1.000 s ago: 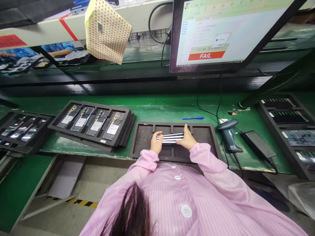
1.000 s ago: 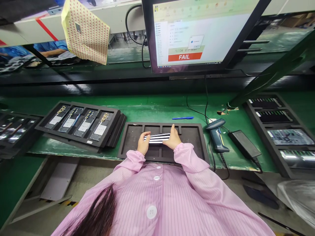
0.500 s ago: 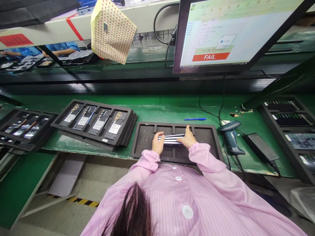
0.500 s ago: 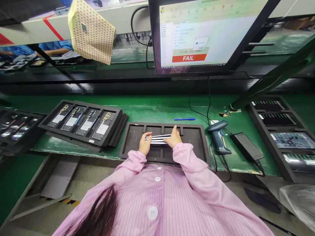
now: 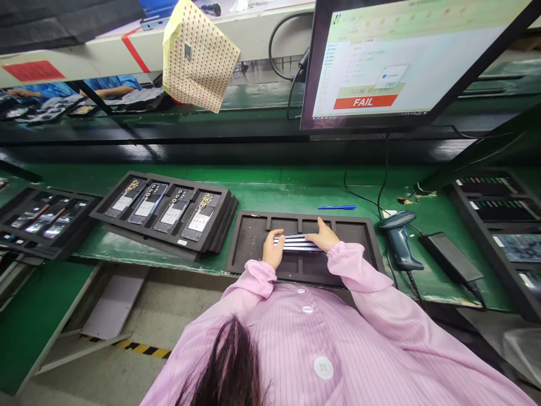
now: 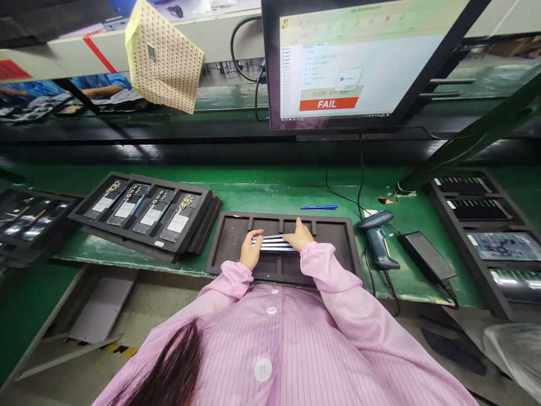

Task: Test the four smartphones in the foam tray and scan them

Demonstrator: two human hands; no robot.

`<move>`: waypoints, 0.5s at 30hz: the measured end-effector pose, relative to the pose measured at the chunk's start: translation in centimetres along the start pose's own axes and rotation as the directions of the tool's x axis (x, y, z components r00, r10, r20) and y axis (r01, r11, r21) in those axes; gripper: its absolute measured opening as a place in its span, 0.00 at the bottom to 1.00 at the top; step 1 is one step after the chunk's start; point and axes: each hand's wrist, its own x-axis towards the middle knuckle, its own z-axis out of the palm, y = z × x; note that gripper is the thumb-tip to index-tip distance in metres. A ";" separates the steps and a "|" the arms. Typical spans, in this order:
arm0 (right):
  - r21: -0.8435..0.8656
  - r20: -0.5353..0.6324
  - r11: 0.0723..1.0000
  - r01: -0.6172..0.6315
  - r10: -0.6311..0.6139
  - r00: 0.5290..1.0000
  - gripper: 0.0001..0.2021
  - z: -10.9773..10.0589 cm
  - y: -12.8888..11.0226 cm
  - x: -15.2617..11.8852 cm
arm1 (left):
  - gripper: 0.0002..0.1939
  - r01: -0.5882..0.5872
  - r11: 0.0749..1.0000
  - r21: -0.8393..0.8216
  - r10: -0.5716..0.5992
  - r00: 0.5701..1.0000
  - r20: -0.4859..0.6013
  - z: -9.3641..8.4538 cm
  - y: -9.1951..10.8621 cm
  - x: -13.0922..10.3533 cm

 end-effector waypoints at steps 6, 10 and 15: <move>-0.075 -0.048 0.997 0.019 -0.023 0.999 0.39 0.2 -0.5 -0.1 | 0.11 0.003 1.000 -0.004 -0.003 1.000 0.000 -0.1 -0.1 0.0; -0.355 -0.054 0.890 0.286 -0.325 0.944 0.34 1.5 -1.0 -1.5 | 0.11 -0.019 1.000 -0.024 0.019 1.000 -0.007 -0.1 -0.2 0.0; -0.610 0.272 0.515 0.603 -0.578 0.769 0.28 4.5 -2.0 -2.1 | 0.09 0.021 0.987 -0.159 -0.030 0.998 -0.051 -0.1 -0.5 -0.1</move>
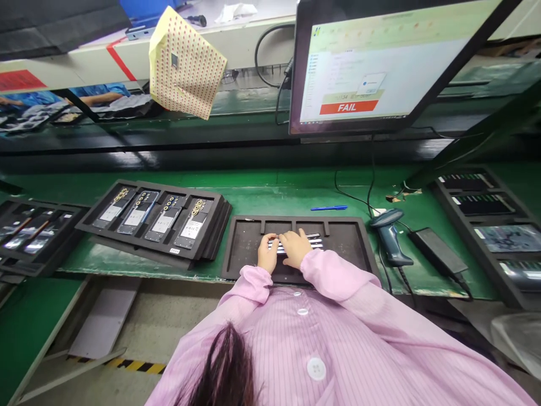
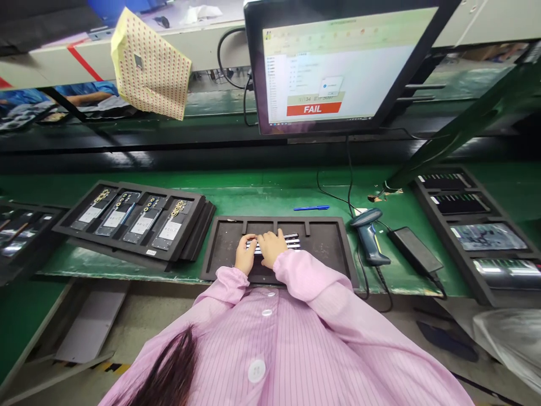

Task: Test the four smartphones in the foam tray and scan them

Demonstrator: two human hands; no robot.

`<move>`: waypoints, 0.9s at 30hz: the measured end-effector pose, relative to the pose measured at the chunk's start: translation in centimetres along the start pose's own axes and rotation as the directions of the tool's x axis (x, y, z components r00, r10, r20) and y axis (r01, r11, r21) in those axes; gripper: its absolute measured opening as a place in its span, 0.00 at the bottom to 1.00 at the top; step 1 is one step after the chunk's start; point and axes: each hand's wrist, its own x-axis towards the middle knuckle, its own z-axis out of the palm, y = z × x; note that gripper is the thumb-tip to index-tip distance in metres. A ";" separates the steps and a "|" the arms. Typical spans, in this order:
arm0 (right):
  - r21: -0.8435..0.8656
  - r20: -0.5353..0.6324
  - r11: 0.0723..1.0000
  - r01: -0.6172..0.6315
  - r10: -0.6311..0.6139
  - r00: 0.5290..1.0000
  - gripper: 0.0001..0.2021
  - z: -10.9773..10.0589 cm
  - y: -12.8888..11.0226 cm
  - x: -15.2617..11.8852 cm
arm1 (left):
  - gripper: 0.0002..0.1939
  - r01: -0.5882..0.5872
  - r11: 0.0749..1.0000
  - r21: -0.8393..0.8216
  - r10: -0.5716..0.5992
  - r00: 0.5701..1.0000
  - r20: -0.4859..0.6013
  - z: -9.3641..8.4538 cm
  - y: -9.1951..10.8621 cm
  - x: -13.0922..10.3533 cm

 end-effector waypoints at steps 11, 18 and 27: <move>0.170 -0.158 0.984 -0.044 0.071 0.985 0.19 -1.2 2.9 0.1 | 0.14 0.045 0.992 -0.120 -0.059 0.992 -0.112 1.4 1.4 1.4; 0.801 -0.393 0.585 0.129 0.349 0.851 0.23 0.1 6.9 -4.4 | 0.15 -0.152 0.957 -0.249 0.179 0.980 0.089 7.7 6.8 -1.2; 0.889 -0.451 0.256 0.380 0.631 0.631 0.29 0.2 4.3 -6.9 | 0.18 -0.233 0.942 -0.242 0.260 0.961 0.089 9.5 7.3 -4.3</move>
